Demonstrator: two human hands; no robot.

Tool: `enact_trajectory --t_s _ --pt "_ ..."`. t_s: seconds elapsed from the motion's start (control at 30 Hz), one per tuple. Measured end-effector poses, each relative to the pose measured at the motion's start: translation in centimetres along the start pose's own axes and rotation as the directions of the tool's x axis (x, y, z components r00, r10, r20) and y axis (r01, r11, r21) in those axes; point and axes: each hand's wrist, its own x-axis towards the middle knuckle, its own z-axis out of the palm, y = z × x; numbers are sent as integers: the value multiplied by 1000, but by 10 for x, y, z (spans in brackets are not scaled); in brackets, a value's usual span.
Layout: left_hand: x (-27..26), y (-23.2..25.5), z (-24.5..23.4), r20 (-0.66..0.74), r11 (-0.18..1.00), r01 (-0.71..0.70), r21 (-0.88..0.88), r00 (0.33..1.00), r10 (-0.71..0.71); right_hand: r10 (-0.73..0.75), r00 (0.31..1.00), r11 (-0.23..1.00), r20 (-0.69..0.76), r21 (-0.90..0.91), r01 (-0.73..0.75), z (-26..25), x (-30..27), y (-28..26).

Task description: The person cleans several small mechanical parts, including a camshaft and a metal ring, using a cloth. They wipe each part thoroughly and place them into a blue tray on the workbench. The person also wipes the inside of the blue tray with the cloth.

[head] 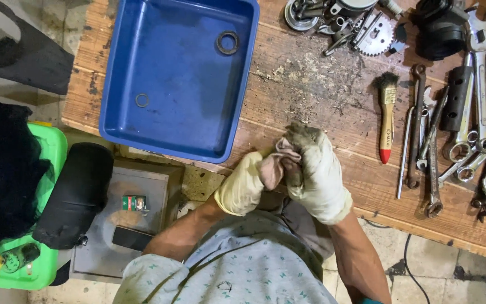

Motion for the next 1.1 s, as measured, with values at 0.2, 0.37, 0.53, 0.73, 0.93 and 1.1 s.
enact_trajectory --t_s 0.2,0.37,0.53,0.73,0.93,1.1 --pt "2 -15 2 90 986 -72 150 994 59 272 929 805 -249 589 -77 25 25 -14" --pt "-20 49 0 49 978 112 -176 993 -106 720 694 340 28 857 -388 1 31 -8" --pt "4 15 -10 216 958 -235 -166 939 268 400 856 282 327 845 -455 -14 13 -13" --pt "-11 75 6 76 950 87 -300 995 -67 471 879 811 79 352 -466 -5 3 10" --pt "-16 51 7 57 940 245 -237 970 -238 543 830 789 131 259 -557 0 0 12" --pt "-13 29 3 21 945 182 -273 983 -183 778 609 385 152 651 -654 31 -35 32"
